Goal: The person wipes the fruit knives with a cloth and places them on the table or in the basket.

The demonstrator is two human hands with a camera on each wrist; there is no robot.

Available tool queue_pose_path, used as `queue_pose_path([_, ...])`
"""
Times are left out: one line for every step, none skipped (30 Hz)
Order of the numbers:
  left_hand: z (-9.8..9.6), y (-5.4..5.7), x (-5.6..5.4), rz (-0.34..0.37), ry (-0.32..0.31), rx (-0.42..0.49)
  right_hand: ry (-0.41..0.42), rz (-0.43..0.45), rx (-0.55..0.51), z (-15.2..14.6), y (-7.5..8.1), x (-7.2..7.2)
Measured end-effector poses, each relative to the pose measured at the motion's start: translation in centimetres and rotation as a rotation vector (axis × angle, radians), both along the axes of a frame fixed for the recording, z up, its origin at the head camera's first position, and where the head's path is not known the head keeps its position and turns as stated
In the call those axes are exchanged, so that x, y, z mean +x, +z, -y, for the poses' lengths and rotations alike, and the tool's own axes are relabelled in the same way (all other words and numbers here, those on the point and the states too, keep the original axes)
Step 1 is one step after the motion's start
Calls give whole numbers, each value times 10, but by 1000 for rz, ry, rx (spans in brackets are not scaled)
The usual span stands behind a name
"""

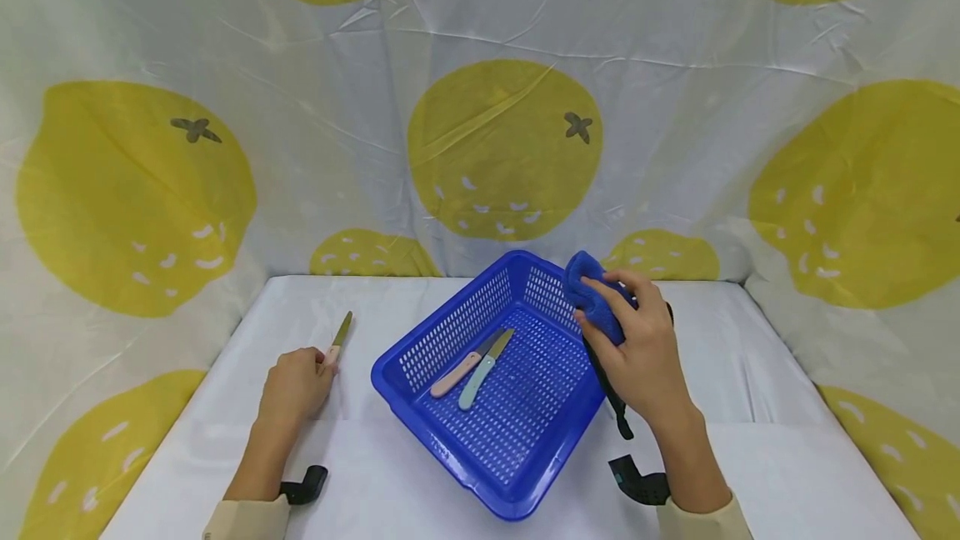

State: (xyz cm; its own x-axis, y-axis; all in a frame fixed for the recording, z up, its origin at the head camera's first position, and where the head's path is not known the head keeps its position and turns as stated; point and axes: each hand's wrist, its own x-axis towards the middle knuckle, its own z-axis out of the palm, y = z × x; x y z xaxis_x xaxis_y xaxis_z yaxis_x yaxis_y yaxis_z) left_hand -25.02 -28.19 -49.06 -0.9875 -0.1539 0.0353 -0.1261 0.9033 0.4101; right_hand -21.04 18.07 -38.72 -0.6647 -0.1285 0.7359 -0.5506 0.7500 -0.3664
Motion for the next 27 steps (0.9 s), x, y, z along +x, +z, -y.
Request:
queue_pose_path([-1,0,-1,-28,-8,8,1,5,4,0,0,0])
queue_pose_path([-2,1,-2,-61,-19,17,2,10,7,1,0,0])
queue_pose_path([-4,3,-3,-100,-32,21,2,14,11,1,-1,0])
queue_pose_path([-7,5,-4,-142,-47,26,3,18,12,2,-1,0])
queue_pose_path([-11,8,-5,-181,-62,35,4,20,13,2,-2,-1])
queue_pose_path([-15,11,-6,-214,-75,45,6,21,13,2,-2,-1])
queue_pose_path([-20,16,-6,-244,-88,51,8,22,13,3,-3,-1])
queue_pose_path([-25,21,-7,-277,-101,55,10,23,13,3,-3,-2])
queue_pose_path([-30,26,-6,-294,-105,60,12,26,14,4,-4,-2])
queue_pose_path([-36,32,-6,-312,-111,70,12,29,15,4,-5,-3])
queue_pose_path([-42,37,-6,-328,-119,75,12,31,17,5,-5,-3])
queue_pose_path([-48,43,-5,-339,-131,80,11,33,17,5,-5,-3])
queue_pose_path([-55,49,-5,-348,-146,85,9,36,17,5,-6,-3])
queue_pose_path([-62,55,-5,-353,-162,91,7,38,15,5,-6,-3])
queue_pose_path([-70,61,-4,-351,-179,103,5,38,13,5,-6,-3])
queue_pose_path([-78,68,-3,-354,-198,115,3,39,9,5,-7,-3])
queue_pose_path([-85,73,-1,-353,-215,128,4,40,5,6,-7,-2])
queue_pose_path([-93,79,1,-351,-228,141,8,42,-1,6,-7,-2])
queue_pose_path([-101,84,3,-352,-237,153,13,44,-7,6,-6,-2])
queue_pose_path([-107,89,5,-358,-247,167,18,45,-11,7,-6,-2])
queue_pose_path([-114,93,7,-366,-261,182,24,43,-15,7,-6,-1])
queue_pose_path([-120,96,10,-376,-274,192,32,41,-19,8,-5,-1])
queue_pose_path([-125,100,12,-390,-289,202,44,38,-24,9,-5,-1])
queue_pose_path([-130,102,14,-404,-306,209,54,35,-25,10,-5,0])
queue_pose_path([-135,104,16,-422,-325,218,63,30,-26,11,-4,0])
queue_pose_path([-139,106,18,-439,-346,224,73,27,-25,12,-4,0])
queue_pose_path([-144,108,19,-459,-367,229,85,23,-25,14,-3,1])
